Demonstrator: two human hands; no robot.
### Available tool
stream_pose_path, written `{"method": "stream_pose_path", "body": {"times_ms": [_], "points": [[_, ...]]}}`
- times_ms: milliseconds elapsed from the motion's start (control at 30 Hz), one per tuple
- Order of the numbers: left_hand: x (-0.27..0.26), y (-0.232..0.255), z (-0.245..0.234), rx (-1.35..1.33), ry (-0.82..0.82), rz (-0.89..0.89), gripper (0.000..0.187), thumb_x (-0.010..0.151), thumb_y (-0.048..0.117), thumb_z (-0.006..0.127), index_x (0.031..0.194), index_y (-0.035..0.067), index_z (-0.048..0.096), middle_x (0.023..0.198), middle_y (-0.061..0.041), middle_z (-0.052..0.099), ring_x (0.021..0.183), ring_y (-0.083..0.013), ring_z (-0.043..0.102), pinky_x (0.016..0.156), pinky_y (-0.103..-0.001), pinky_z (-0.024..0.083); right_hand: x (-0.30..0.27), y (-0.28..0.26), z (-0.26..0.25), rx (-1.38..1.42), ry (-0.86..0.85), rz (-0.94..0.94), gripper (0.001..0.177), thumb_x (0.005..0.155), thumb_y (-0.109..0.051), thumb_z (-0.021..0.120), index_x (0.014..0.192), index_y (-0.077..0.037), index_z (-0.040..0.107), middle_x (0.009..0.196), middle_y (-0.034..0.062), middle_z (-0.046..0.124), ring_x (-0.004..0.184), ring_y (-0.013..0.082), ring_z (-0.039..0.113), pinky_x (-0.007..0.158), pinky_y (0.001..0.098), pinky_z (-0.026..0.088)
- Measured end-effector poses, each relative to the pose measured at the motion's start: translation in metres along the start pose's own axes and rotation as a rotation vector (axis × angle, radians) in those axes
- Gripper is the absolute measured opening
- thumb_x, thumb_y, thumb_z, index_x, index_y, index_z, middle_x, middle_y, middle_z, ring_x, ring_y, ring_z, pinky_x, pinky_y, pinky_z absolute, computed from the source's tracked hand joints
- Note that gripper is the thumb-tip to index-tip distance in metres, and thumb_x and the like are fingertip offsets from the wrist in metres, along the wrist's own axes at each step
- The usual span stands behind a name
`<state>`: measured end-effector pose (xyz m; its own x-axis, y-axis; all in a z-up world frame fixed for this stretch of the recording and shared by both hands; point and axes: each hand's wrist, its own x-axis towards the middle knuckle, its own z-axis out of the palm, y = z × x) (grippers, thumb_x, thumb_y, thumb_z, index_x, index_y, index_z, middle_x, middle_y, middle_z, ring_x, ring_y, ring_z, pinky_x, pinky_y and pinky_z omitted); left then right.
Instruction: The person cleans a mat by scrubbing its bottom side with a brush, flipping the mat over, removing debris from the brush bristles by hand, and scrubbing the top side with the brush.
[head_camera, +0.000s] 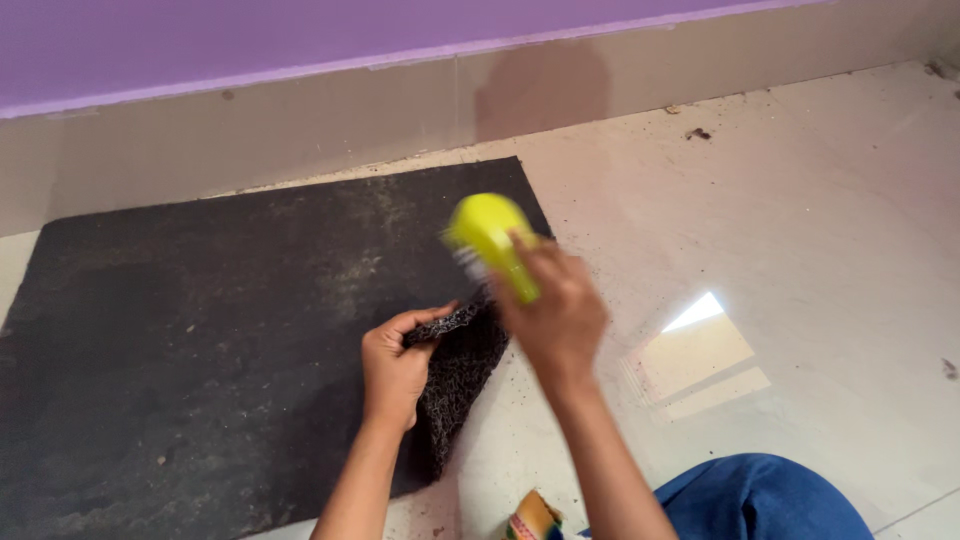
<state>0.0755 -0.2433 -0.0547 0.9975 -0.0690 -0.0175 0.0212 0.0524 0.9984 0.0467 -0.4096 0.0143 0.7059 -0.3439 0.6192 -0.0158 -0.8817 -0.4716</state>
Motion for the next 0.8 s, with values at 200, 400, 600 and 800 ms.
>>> {"method": "stream_pose_path", "body": {"times_ms": [200,400,600,800], "points": [[0.004,-0.005,0.0,-0.056,-0.019,0.092,0.032,0.082,-0.014,0.064,0.103,0.003,0.081,0.1,-0.004,0.082,0.077,-0.0039,0.068,0.07,-0.019,0.054,0.003,-0.001,-0.007,0.108,0.139,0.093,0.039,0.089,-0.034,0.08,0.122,-0.015,0.075,0.118,0.0102,0.077,0.103,0.0231,0.073,0.08,0.0319,0.06],[0.007,-0.031,-0.019,-0.321,-0.123,0.08,0.016,0.1,-0.008,0.064,0.103,-0.003,0.08,0.091,-0.007,0.074,0.076,-0.0098,0.061,0.063,-0.027,0.048,-0.028,-0.072,-0.006,0.183,0.087,-0.379,0.04,0.083,-0.035,0.08,0.117,-0.013,0.077,0.116,0.0132,0.077,0.092,0.0225,0.071,0.072,0.0347,0.057],[-0.003,-0.005,-0.002,-0.113,-0.016,-0.044,0.03,0.082,-0.015,0.065,0.104,-0.001,0.079,0.105,-0.009,0.081,0.086,-0.0098,0.071,0.08,-0.024,0.056,-0.008,0.022,0.015,-0.008,0.151,-0.026,0.039,0.093,-0.037,0.077,0.122,-0.011,0.075,0.112,0.014,0.077,0.084,0.0199,0.073,0.06,0.0287,0.059],[-0.011,0.008,-0.026,-0.245,-0.195,-0.152,0.029,0.08,-0.013,0.071,0.108,-0.006,0.075,0.098,-0.012,0.08,0.087,-0.0172,0.074,0.084,-0.032,0.059,-0.005,0.039,0.011,0.479,0.106,0.639,0.053,0.093,-0.035,0.074,0.139,-0.012,0.063,0.118,0.0121,0.076,0.08,0.0241,0.074,0.067,0.0348,0.059]]}}
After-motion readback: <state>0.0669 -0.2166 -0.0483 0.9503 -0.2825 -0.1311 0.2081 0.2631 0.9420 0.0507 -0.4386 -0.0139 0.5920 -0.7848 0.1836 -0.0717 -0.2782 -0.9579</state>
